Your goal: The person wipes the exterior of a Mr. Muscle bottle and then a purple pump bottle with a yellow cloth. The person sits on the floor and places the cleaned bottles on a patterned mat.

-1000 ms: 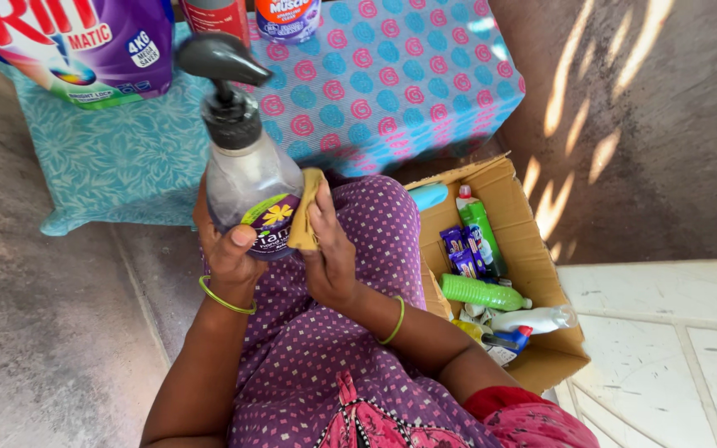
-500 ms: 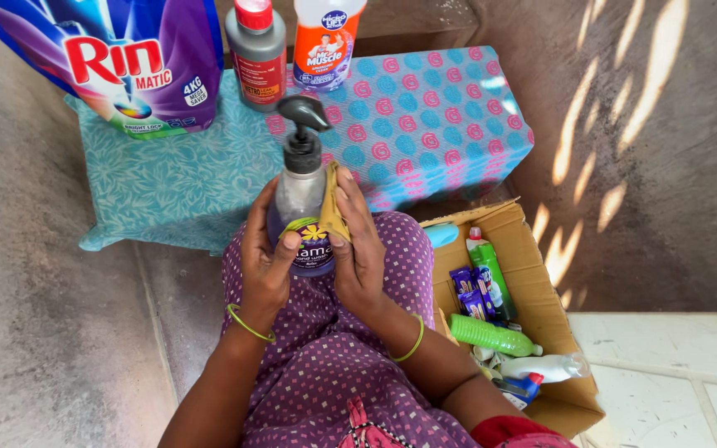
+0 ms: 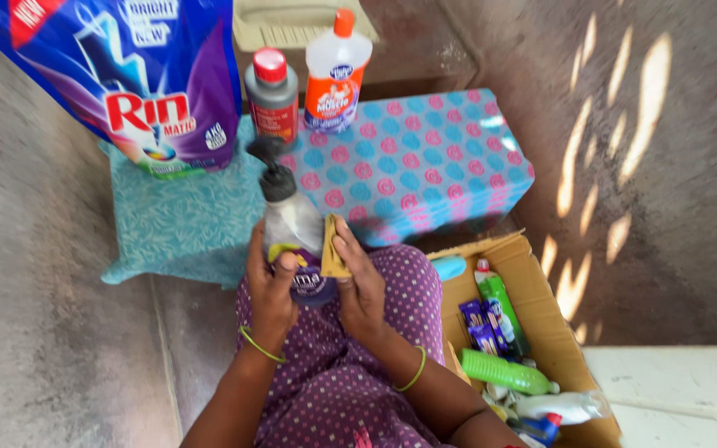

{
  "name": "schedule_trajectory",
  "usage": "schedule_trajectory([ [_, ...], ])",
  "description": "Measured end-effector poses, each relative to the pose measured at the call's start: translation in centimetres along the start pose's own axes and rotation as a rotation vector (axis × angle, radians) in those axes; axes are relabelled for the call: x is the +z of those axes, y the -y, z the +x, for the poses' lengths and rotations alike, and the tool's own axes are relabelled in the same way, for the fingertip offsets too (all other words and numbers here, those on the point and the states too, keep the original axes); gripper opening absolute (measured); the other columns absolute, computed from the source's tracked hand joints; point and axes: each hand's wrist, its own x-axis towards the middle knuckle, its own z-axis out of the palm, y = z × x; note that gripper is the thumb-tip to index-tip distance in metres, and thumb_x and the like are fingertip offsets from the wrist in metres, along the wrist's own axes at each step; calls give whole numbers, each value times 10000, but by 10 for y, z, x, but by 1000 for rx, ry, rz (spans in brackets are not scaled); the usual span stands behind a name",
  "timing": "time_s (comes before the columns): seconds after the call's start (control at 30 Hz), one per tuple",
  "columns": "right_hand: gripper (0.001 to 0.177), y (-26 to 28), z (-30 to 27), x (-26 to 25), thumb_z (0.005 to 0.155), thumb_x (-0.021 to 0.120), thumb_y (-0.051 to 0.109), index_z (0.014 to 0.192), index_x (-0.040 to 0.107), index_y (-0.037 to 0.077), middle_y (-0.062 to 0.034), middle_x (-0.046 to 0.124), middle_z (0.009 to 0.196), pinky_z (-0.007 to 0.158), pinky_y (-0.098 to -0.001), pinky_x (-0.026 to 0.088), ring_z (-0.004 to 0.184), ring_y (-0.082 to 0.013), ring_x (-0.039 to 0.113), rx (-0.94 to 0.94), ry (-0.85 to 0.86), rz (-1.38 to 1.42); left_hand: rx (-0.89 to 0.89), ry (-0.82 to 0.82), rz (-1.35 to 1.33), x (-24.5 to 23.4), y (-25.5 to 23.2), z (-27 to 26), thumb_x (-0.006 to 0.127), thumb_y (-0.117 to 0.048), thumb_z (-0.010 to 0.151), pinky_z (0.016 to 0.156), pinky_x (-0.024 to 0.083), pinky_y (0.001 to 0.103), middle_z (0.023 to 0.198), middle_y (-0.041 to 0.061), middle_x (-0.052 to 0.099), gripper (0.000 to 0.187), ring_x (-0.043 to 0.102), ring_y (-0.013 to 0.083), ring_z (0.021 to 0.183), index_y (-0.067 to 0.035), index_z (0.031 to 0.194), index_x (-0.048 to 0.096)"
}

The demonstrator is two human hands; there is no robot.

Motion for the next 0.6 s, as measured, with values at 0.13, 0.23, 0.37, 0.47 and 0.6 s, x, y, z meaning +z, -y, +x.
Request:
schedule_trajectory([
  [0.13, 349, 14, 32, -8, 1148, 449, 128, 1461, 540, 5, -213, 461, 1622, 1331, -474, 301, 1578, -368, 396, -45, 71, 96, -33, 65, -37, 1, 5, -3, 777, -495, 892, 1017, 483, 327, 1295, 100, 594, 836, 587, 175, 1174, 41, 1462, 481],
  [0.23, 382, 11, 23, -3, 1116, 450, 112, 1469, 531, -9, -232, 438, 1631, 1321, -475, 272, 1574, -373, 376, 3, 50, 108, 9, 26, -20, -1, 5, -1, 766, -441, 921, 1027, 486, 321, 1309, 92, 591, 774, 589, 169, 1189, 35, 1458, 475],
  [0.37, 386, -2, -26, 8, 1095, 483, 24, 1478, 505, -19, -258, 370, 1648, 1300, -483, 256, 1572, -394, 337, 4, 37, 34, -54, -88, -206, -5, 5, 4, 752, -374, 937, 916, 557, 347, 1218, 108, 618, 699, 648, 190, 1065, 23, 1437, 468],
  [0.47, 406, -8, -45, 13, 1069, 500, -35, 1474, 511, -17, -270, 357, 1646, 1290, -489, 262, 1569, -406, 322, -14, 54, -16, -65, -108, -217, -7, 2, 8, 736, -371, 932, 902, 567, 339, 1222, 102, 621, 694, 658, 184, 1059, 9, 1445, 463],
  [0.6, 367, -6, -17, 6, 1104, 470, -5, 1466, 533, 3, -246, 425, 1629, 1311, -489, 292, 1577, -397, 369, -76, -1, -32, -20, -47, -44, -2, 5, 5, 747, -418, 922, 932, 531, 324, 1228, 93, 622, 722, 626, 172, 1091, 27, 1435, 499],
])
